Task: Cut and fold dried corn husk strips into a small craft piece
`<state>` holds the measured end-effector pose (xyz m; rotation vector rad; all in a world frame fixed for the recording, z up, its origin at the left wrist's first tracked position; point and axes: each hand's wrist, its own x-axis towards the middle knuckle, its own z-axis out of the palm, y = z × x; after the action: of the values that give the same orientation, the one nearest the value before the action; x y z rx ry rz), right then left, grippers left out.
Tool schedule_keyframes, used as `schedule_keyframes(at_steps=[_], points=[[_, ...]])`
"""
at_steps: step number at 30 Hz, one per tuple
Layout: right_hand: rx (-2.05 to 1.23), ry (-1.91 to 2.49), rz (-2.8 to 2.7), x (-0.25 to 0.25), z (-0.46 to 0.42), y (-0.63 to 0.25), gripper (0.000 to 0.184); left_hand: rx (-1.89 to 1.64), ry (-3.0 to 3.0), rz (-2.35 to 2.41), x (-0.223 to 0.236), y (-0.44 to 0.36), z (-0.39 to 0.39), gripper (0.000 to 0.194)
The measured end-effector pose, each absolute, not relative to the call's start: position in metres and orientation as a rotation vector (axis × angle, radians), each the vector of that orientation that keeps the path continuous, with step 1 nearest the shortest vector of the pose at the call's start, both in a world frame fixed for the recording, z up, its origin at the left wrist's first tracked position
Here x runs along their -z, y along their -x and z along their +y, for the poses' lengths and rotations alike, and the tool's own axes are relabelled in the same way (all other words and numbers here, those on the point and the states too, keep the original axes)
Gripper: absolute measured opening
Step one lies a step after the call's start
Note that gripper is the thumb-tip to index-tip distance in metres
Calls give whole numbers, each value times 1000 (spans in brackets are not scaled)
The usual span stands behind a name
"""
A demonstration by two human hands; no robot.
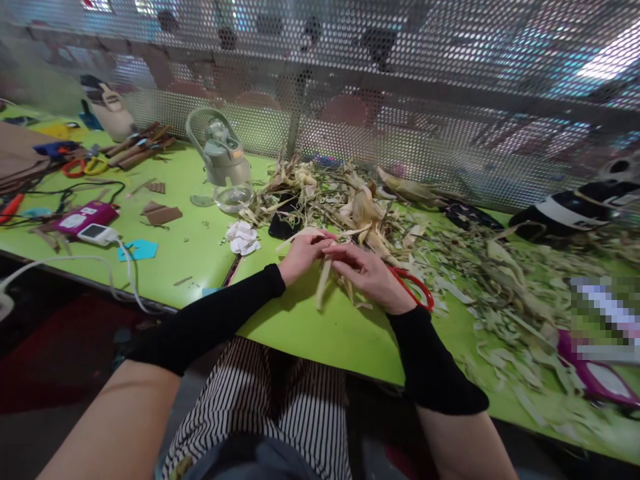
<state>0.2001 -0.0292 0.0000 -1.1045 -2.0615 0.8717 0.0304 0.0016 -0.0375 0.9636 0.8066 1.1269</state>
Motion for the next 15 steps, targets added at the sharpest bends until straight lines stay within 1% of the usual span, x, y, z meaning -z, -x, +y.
schedule_keyframes(at_steps=[3,5,7,9,11,15], points=[[-812,1193,-1953,-2,-29,-203,32,-996,-1016,718,39,-31,1,15],[-683,1216,-1883,-2,-28,-203,32,-951,-1115,686,41,-32,-2,11],[-561,1186,-1943,0,-26,-201,32,-938,-1241,685,45,-33,-4,6],[-486,1128,-2047,2,-25,-197,29,-935,-1324,692,48,-35,-6,9],[-464,1095,-2066,3,-26,-195,20,-930,-1348,690,50,-36,-7,12],[-536,1170,-1831,1,-29,-196,16,-886,-1207,630,46,-36,-9,12]])
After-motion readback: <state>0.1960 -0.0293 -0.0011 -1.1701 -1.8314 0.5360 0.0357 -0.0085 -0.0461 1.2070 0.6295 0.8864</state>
